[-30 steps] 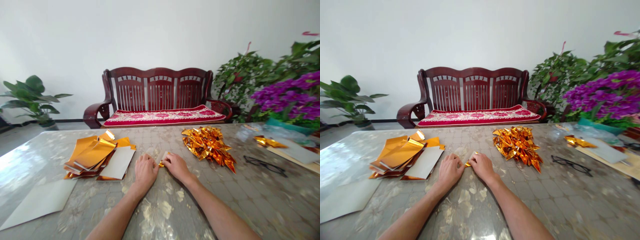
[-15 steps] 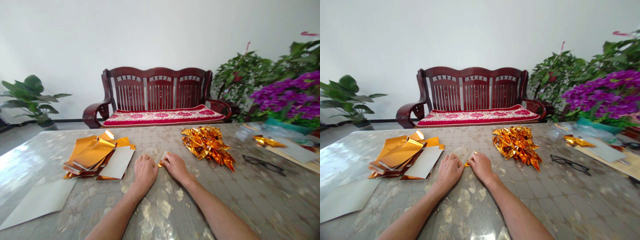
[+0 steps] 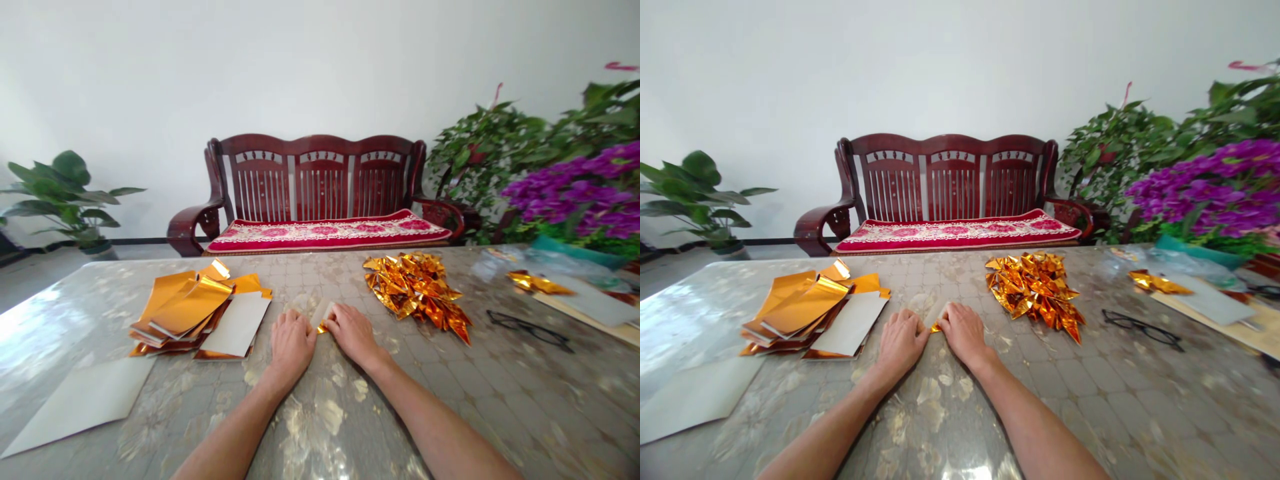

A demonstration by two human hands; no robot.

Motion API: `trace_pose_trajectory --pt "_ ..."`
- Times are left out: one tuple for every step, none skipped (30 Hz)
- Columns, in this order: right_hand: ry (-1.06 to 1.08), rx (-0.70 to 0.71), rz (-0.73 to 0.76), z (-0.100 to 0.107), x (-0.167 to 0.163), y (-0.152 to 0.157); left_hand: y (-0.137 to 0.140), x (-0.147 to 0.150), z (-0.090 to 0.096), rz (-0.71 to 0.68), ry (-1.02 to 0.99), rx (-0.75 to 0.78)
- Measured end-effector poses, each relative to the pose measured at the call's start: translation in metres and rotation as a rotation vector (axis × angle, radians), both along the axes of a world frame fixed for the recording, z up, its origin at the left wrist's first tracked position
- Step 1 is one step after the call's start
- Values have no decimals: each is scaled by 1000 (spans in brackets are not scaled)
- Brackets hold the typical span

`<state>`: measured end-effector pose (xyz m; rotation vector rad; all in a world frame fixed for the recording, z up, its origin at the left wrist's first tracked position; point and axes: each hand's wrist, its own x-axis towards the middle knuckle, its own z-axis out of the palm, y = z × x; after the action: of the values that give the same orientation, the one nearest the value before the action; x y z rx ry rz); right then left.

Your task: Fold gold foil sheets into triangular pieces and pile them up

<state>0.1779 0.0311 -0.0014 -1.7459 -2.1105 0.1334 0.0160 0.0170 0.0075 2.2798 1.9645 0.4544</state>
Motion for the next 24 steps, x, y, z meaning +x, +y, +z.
trace_pose_trajectory --pt "-7 -2 0 0 0 0 0 0 0 -2 -14 -1" --pt "-12 1 0 0 0 -1 -1 0 1 -5 -30 1" --pt "-16 6 2 1 0 -1 -1 0 1 -10 -47 9" --pt "-18 12 4 1 0 -1 -2 0 2 -16 -63 23" --pt "-20 16 6 2 0 -2 -2 1 2 -26 -74 40" --pt "-21 16 9 2 0 -2 -2 1 3 -42 -80 58" --pt "-23 13 9 2 0 -2 -3 2 3 -66 -81 70" --pt "-26 11 7 3 0 -2 -3 3 2 -97 -79 79" --pt "-30 9 4 3 0 -2 -3 3 1 -132 -76 84" --pt "-35 7 1 3 0 -2 -3 3 1 -168 -72 86" --pt "-40 3 -2 3 0 -2 -2 4 0 -201 -68 87" --pt "-44 -1 -4 3 -1 -2 -2 4 -1 -228 -63 88" --pt "-47 -8 -5 4 -1 -1 -2 4 -1 -248 -56 93" --pt "-51 -17 -5 4 -1 -1 -2 4 -1 -265 -46 98" --pt "-55 -24 -6 5 0 -1 -3 4 -1 -282 -35 102" --pt "-59 -28 -7 6 0 -1 -3 5 -1 -302 -22 109" --pt "-64 -31 -10 7 0 -1 -3 4 -1 -327 -8 122" --pt "-70 -33 -15 8 0 -1 -3 4 -1 -358 7 141" --pt "-76 -33 -20 9 0 0 -3 4 -1 -395 19 163" --pt "-84 -31 -26 10 0 0 -2 3 -2 -437 27 185" --pt "-96 -28 -31 11 0 0 -2 2 -4 -477 32 205" --pt "-110 -25 -33 12 0 0 -1 2 -6 -515 30 221" --pt "-124 -22 -30 12 1 -1 0 1 -7 -544 26 232" --pt "-136 -21 -24 12 1 -1 0 0 -9 -568 24 242"
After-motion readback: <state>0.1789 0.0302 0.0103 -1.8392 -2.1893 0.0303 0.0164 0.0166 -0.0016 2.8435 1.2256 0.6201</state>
